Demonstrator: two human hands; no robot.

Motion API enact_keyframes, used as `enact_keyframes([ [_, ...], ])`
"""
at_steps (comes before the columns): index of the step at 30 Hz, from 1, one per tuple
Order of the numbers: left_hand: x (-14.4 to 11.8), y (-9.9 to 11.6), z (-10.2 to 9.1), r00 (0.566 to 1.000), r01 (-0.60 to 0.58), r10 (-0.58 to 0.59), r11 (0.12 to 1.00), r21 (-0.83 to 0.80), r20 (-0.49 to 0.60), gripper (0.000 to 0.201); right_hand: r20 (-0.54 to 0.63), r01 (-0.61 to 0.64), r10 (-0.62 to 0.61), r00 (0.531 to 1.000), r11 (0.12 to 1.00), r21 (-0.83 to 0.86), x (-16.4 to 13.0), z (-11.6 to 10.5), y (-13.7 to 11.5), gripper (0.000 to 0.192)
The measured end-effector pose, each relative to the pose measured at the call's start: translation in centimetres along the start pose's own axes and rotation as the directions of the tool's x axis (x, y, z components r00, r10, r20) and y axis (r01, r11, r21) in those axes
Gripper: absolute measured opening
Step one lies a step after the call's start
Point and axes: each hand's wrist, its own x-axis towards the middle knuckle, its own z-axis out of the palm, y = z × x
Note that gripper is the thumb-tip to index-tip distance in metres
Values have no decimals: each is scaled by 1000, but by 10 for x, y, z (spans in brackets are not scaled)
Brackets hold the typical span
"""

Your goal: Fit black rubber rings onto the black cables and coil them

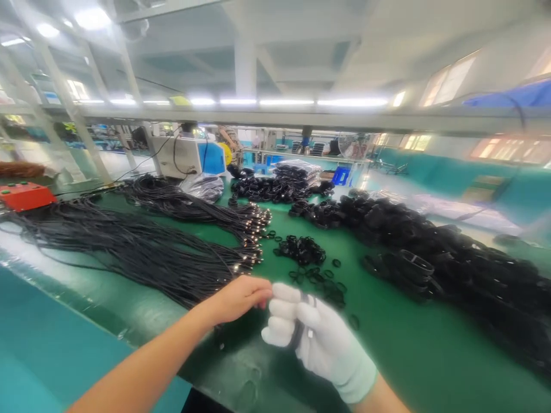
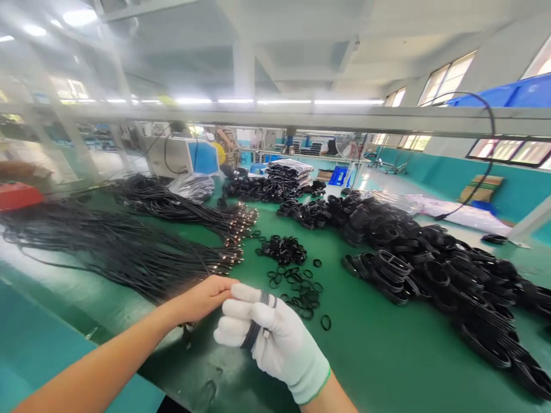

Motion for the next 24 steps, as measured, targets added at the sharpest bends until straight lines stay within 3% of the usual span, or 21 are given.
enact_keyframes([
  [3,7,0,8,997,37,-20,967,252,-68,30,-118,149,-158,980,985,-83,1,-8,-22,37],
  [7,2,25,33,981,147,-33,767,625,-189,27,-221,249,-278,935,957,-150,0,-22,-39,37],
  [9,-3,40,45,980,156,-24,706,690,-197,25,-238,250,-288,928,952,-176,-1,-27,-40,37],
  [14,-10,56,58,981,20,125,704,710,-151,19,-227,220,-278,933,943,-251,1,-31,-32,38],
  [17,-10,55,46,950,-112,295,627,771,-101,20,-269,120,-233,934,918,-378,3,-27,-24,36],
  [20,-6,56,18,881,-317,470,513,797,48,16,-208,20,-135,969,879,-477,4,-21,-15,25],
  [24,3,55,-17,834,-482,525,540,690,171,21,-53,-74,59,997,923,-378,3,-16,-4,25],
])
